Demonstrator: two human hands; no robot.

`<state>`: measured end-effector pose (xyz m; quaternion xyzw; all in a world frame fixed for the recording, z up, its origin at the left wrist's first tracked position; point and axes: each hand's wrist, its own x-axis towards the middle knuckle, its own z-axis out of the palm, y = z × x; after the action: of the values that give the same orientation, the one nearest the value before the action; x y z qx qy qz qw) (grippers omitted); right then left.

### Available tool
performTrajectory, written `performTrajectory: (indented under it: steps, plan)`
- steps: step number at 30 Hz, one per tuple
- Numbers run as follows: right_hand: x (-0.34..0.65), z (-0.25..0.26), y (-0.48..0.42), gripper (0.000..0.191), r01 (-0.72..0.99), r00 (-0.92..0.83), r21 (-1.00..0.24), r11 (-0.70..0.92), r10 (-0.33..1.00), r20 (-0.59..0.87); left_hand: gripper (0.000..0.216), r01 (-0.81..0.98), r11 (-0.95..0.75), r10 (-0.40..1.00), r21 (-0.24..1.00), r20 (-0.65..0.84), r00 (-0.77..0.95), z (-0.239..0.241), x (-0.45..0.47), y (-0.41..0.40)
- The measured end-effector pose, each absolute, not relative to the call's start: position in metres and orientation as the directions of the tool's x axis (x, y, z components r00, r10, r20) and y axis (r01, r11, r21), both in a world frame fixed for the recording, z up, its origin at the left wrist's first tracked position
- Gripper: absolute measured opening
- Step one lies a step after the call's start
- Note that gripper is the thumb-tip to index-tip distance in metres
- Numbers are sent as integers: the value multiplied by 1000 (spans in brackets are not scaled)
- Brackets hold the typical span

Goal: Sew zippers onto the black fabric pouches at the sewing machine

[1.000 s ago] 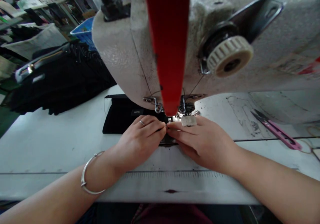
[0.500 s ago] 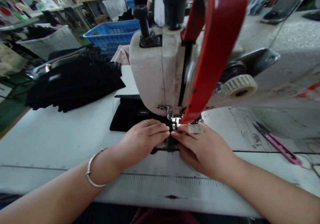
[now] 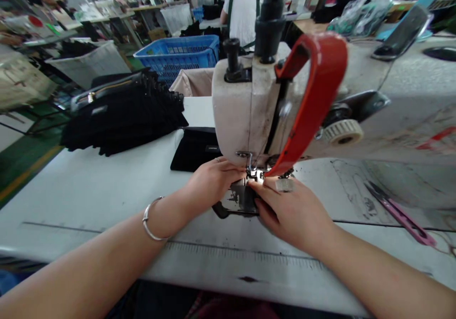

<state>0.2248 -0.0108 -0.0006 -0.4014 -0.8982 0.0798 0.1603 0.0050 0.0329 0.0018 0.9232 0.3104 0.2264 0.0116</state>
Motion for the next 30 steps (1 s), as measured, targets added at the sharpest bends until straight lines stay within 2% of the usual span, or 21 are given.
performTrajectory:
  steps: [5, 12, 14, 17, 19, 21, 27, 30]
  plan:
    - [225, -1, -10, 33, 691, -629, -272, 669, 743, 228, 21, 599, -785, 607, 159, 396, 690, -2, 3, 35]
    - [225, 0, -8, 30, 708, -626, -241, 664, 748, 222, 27, 622, -778, 596, 95, 425, 681, 0, 3, 36]
    - [226, 0, -8, 29, 701, -629, -254, 666, 746, 219, 27, 656, -754, 621, 39, 369, 692, 6, 8, 30]
    - [228, -2, -8, 28, 677, -633, -276, 682, 731, 254, 25, 651, -756, 628, -76, 197, 753, 19, 15, 15]
    - [229, -3, -9, 28, 670, -632, -275, 689, 725, 274, 28, 646, -756, 639, -108, 93, 764, 27, 17, 5]
    - [228, -3, -10, 29, 668, -642, -261, 697, 717, 271, 31, 666, -743, 666, -67, 21, 746, 35, 15, 0]
    - [219, 1, -17, 47, 602, -743, -214, 769, 638, 202, 53, 706, -659, 725, 258, -28, 688, 52, 7, 13]
    - [217, 2, -20, 41, 602, -753, -214, 769, 636, 169, 49, 699, -671, 718, 248, -18, 696, 58, 15, 15]
